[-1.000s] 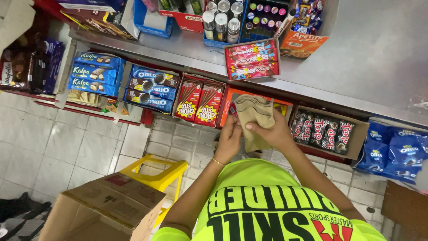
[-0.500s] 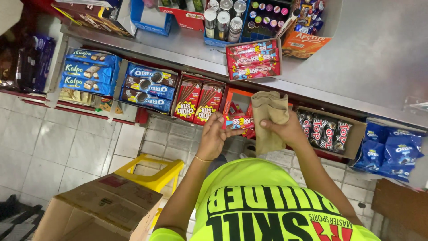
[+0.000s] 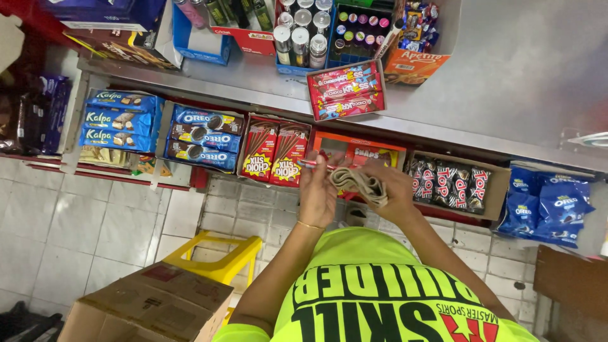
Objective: Organizing and arranging snack boxes and packets on a retail shelf.
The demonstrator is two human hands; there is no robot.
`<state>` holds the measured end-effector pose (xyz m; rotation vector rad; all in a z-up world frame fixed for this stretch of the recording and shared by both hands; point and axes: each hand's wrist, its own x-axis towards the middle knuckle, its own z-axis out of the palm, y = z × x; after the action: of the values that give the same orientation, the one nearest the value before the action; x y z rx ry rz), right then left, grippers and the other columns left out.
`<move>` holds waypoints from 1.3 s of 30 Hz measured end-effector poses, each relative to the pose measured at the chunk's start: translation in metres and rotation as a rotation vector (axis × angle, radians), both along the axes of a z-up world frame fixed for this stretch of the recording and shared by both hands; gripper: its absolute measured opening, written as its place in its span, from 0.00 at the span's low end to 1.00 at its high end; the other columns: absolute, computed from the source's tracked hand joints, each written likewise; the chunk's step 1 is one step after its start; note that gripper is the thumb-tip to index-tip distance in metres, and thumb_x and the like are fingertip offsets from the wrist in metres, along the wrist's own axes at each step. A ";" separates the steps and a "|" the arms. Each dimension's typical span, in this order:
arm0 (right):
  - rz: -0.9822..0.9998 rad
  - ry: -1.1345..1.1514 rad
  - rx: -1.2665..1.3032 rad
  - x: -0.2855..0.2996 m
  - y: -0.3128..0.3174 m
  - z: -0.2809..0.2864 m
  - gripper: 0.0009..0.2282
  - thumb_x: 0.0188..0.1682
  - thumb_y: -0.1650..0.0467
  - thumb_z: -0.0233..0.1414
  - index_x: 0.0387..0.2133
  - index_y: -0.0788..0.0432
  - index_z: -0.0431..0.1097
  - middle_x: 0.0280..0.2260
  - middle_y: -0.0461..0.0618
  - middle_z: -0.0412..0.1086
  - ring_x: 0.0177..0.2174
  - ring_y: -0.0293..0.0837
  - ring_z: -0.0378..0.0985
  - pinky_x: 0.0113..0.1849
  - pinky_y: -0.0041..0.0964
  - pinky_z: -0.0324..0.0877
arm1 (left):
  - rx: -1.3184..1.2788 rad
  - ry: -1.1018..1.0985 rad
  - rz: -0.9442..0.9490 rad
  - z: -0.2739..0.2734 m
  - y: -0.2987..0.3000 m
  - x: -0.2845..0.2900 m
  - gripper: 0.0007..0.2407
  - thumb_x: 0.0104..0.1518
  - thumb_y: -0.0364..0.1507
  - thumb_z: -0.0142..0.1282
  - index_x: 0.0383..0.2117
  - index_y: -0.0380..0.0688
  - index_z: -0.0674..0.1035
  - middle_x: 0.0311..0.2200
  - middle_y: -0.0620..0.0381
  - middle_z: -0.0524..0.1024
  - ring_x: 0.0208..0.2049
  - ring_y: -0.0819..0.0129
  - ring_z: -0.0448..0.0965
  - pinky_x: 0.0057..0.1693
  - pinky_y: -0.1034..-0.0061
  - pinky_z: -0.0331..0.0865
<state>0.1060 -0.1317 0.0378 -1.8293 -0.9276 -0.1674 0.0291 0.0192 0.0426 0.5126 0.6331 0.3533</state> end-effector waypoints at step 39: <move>-0.164 0.615 -0.690 -0.007 -0.076 -0.009 0.26 0.35 0.62 0.65 0.49 0.50 0.70 0.43 0.61 0.77 0.47 0.64 0.77 0.47 0.61 0.72 | 1.281 -0.174 -0.232 0.024 0.094 0.120 0.21 0.62 0.22 0.57 0.63 0.48 0.73 0.41 0.57 0.65 0.45 0.68 0.67 0.54 0.71 0.64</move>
<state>0.0987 -0.2072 0.0292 -2.3755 -0.4071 0.6608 0.1489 0.1132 0.0663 1.7387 0.0947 0.5548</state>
